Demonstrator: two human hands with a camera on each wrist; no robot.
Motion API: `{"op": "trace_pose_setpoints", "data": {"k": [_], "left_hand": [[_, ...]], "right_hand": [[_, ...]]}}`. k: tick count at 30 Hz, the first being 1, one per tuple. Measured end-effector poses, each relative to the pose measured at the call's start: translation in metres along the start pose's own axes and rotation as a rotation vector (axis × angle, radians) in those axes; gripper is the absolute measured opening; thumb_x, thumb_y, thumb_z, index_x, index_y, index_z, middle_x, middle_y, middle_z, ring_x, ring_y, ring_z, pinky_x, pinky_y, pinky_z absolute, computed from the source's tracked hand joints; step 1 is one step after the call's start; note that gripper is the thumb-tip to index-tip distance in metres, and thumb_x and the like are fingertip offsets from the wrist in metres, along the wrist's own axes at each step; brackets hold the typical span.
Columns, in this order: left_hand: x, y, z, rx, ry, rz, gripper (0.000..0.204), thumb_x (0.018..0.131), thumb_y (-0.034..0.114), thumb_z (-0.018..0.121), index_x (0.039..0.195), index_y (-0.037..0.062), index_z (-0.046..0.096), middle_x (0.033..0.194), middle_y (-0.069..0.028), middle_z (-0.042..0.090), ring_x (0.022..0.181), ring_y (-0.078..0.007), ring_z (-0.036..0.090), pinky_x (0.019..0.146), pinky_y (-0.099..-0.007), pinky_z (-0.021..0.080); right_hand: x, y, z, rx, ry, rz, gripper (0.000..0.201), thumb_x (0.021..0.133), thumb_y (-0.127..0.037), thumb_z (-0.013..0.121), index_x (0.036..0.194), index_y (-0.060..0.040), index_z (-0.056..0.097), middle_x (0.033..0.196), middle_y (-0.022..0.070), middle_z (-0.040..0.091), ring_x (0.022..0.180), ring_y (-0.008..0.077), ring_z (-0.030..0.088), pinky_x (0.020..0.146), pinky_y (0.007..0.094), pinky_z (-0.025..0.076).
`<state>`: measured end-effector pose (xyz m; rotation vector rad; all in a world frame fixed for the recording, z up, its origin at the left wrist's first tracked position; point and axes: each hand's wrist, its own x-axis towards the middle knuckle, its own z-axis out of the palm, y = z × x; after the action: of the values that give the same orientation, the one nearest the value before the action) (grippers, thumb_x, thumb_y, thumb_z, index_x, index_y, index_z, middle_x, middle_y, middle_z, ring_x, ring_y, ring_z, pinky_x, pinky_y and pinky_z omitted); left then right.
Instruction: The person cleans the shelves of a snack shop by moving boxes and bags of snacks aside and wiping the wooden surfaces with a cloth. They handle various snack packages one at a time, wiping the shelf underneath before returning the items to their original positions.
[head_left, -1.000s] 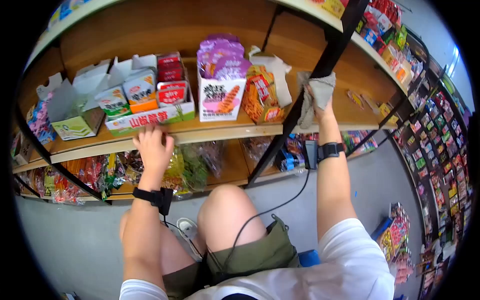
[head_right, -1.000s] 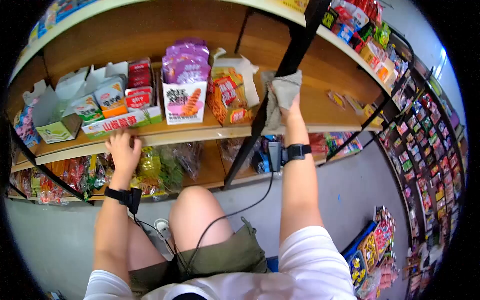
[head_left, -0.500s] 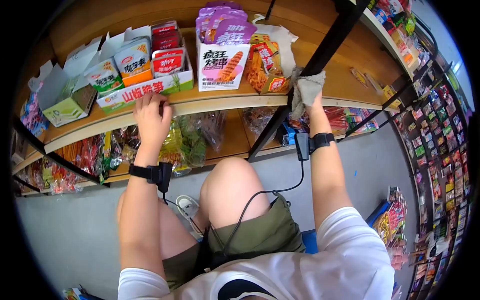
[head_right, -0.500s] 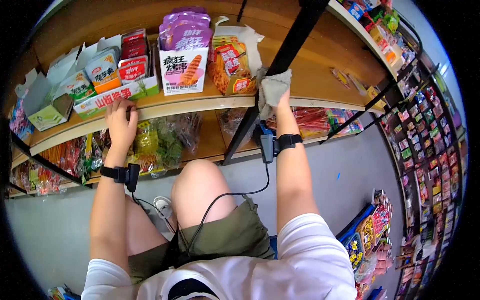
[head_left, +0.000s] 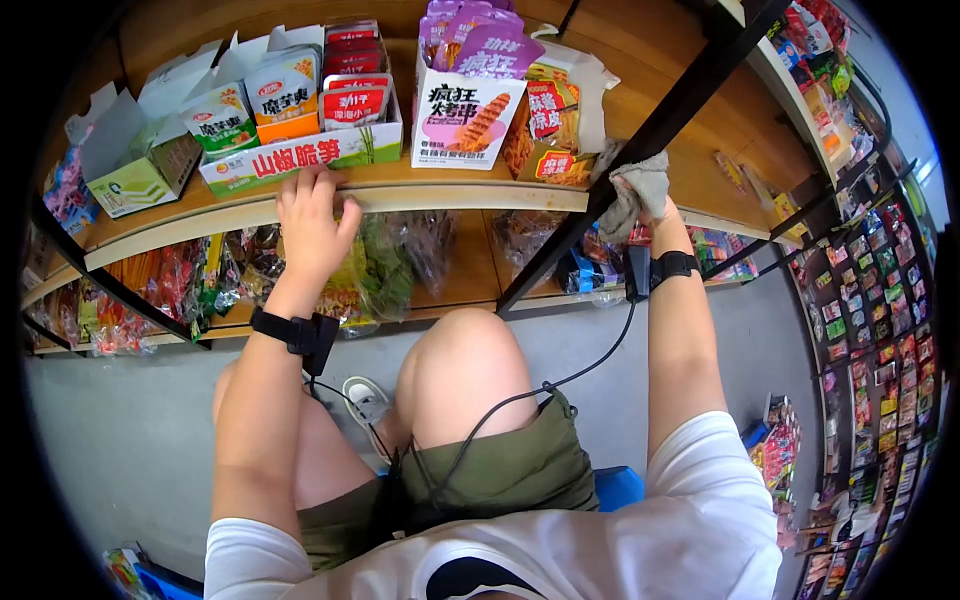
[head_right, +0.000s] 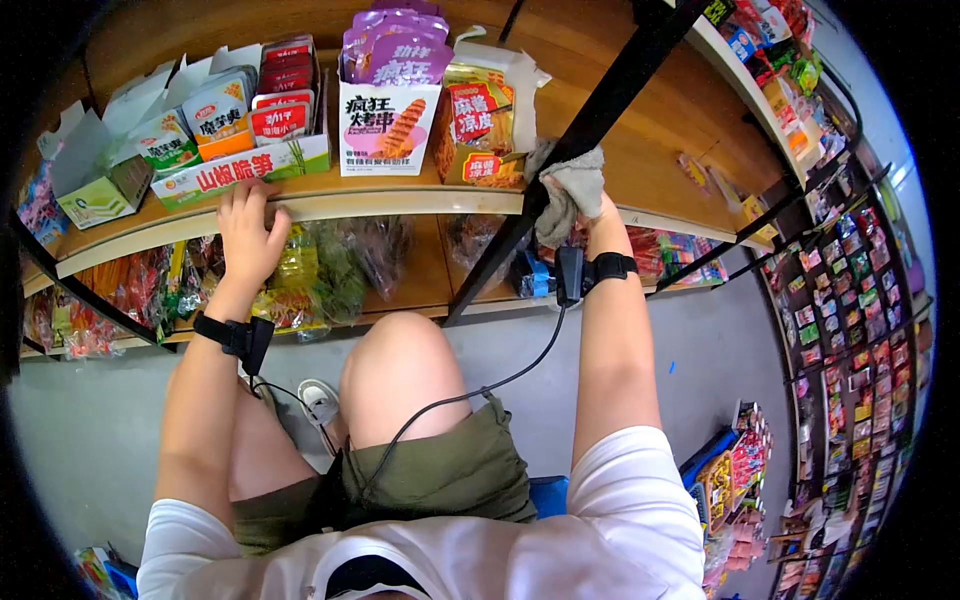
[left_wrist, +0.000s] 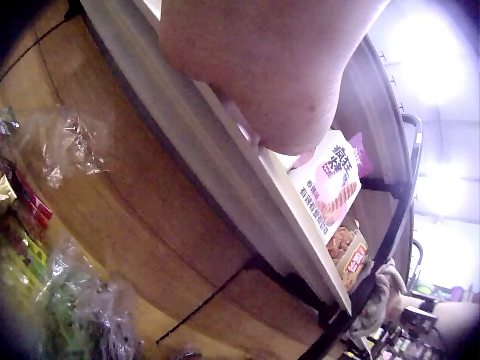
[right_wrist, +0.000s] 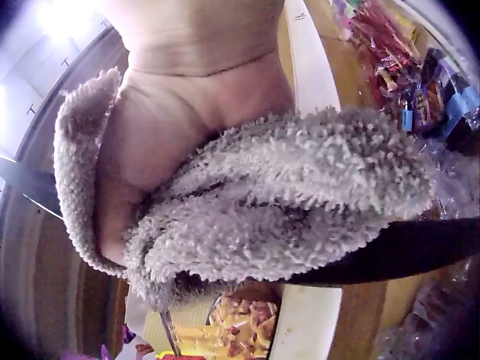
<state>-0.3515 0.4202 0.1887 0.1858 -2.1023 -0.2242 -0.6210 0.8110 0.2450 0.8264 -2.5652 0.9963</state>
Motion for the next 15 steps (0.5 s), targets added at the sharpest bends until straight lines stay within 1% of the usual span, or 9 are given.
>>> {"op": "trace_pose_setpoints", "data": {"k": [2,4,5,6,7,8,11,13,15], "left_hand": [[-0.001,0.002,0.004,0.032,-0.004,-0.022,0.025,0.071,0.019,0.056,0.093,0.0056,0.057,0.099,-0.0105,0.051,0.1,-0.0323,0.045,0.087,-0.0441,0.035],[-0.001,0.005,0.008,0.06,0.028,-0.002,0.026,0.071,0.019,0.056,0.094,0.0059,0.057,0.1,-0.0101,0.051,0.098,-0.0315,0.045,0.086,-0.0436,0.035],[-0.003,0.006,0.01,0.077,0.038,-0.001,0.027,0.071,0.019,0.056,0.094,0.006,0.057,0.101,-0.01,0.052,0.097,-0.0312,0.045,0.086,-0.0433,0.035],[-0.004,0.007,0.011,0.087,0.017,-0.02,0.029,0.07,0.019,0.056,0.097,0.0068,0.057,0.102,-0.0098,0.052,0.097,-0.0309,0.045,0.087,-0.0427,0.035],[-0.005,0.01,0.013,0.089,0.034,-0.029,0.029,0.071,0.019,0.057,0.097,0.0071,0.057,0.102,-0.0099,0.051,0.097,-0.0309,0.045,0.087,-0.0427,0.034],[-0.007,0.013,0.015,0.092,0.051,-0.035,0.03,0.071,0.019,0.057,0.098,0.0075,0.057,0.103,-0.01,0.051,0.097,-0.031,0.045,0.087,-0.0426,0.034],[-0.012,0.016,0.018,0.115,0.052,-0.021,0.033,0.071,0.02,0.058,0.102,0.0076,0.056,0.104,-0.0109,0.051,0.097,-0.0316,0.044,0.088,-0.0426,0.034],[-0.013,0.019,0.015,0.125,0.056,-0.008,0.033,0.072,0.02,0.059,0.102,0.0072,0.055,0.103,-0.0112,0.051,0.098,-0.0319,0.044,0.088,-0.0428,0.033],[-0.015,0.018,0.014,0.118,0.021,-0.013,0.035,0.072,0.019,0.059,0.104,0.0069,0.055,0.102,-0.0115,0.05,0.098,-0.0322,0.043,0.089,-0.0429,0.033]], "right_hand": [[-0.002,-0.008,0.013,0.185,0.145,-0.024,0.011,0.079,-0.017,0.055,0.083,-0.0085,0.061,0.077,0.0067,0.06,0.074,0.0197,0.06,0.058,0.0319,0.048],[-0.016,-0.024,0.04,0.708,0.306,-0.05,0.026,0.082,-0.018,0.052,0.106,-0.0063,0.054,0.097,0.0078,0.058,0.091,0.0202,0.058,0.073,0.0331,0.049],[-0.028,-0.026,0.056,1.442,0.392,0.078,0.038,0.084,-0.017,0.049,0.119,-0.0053,0.047,0.11,0.0083,0.055,0.101,0.0206,0.054,0.083,0.0343,0.048],[-0.026,-0.009,0.072,1.145,0.497,-0.003,0.049,0.084,-0.011,0.044,0.131,-0.005,0.031,0.121,0.0108,0.047,0.111,0.0231,0.048,0.094,0.0351,0.042],[-0.028,-0.022,0.074,1.225,0.622,0.109,0.045,0.082,-0.005,0.043,0.126,-0.0028,0.038,0.116,0.013,0.051,0.106,0.0233,0.052,0.09,0.0348,0.044],[-0.026,-0.006,0.082,1.038,0.646,0.032,0.043,0.08,-0.003,0.044,0.123,-0.0021,0.041,0.114,0.0132,0.053,0.104,0.0239,0.053,0.089,0.0347,0.044],[-0.035,-0.005,0.099,0.435,0.88,-0.051,0.034,0.073,-0.009,0.056,0.105,0.0021,0.054,0.102,0.0188,0.058,0.096,0.0334,0.055,0.084,0.0363,0.043],[-0.045,-0.021,0.097,-0.094,0.886,-0.165,0.039,0.068,-0.017,0.064,0.099,0.0044,0.056,0.101,0.0226,0.057,0.096,0.0384,0.054,0.083,0.0386,0.043],[-0.061,-0.07,0.083,-0.061,0.799,-0.089,0.045,0.066,-0.022,0.066,0.101,0.0044,0.056,0.104,0.0239,0.057,0.099,0.0413,0.052,0.086,0.041,0.042]]}}
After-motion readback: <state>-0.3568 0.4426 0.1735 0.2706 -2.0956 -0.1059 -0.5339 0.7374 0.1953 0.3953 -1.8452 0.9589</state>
